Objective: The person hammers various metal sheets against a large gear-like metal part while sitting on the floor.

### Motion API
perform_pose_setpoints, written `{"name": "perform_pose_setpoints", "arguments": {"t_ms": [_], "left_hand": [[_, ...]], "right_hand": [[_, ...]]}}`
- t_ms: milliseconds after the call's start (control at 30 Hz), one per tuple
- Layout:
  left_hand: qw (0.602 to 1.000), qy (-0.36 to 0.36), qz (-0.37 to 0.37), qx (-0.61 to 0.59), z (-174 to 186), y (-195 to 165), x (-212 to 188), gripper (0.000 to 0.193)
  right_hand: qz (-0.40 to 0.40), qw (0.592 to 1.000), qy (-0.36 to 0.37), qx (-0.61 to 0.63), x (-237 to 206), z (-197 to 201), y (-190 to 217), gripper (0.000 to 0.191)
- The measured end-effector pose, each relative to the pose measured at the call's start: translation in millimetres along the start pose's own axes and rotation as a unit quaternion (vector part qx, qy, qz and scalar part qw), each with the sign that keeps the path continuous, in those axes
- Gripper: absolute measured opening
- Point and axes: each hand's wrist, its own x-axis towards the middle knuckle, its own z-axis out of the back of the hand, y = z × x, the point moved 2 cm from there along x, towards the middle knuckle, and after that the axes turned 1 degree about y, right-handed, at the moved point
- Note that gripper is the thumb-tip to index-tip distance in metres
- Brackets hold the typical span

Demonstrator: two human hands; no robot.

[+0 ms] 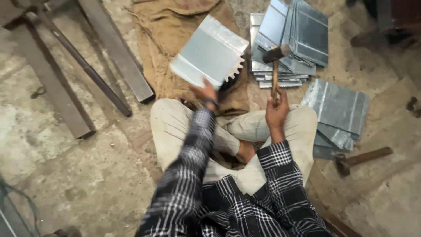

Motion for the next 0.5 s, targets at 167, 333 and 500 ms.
{"name": "perform_pose_setpoints", "arguments": {"t_ms": [167,333,500], "left_hand": [[0.853,0.488,-0.187,0.016,6.3,6.9,-176.8,0.049],[0.851,0.367,-0.374,0.022,-25.2,-32.6,-110.2,0.027],[0.741,0.317,-0.486,0.337,-20.4,-72.6,24.3,0.097]], "right_hand": [[-0.060,0.997,-0.019,0.035,3.6,11.7,-10.9,0.047],[-0.005,0.999,-0.037,0.021,5.3,19.2,-11.0,0.047],[-0.061,0.995,-0.041,0.066,5.3,19.0,-8.2,0.049]]}}
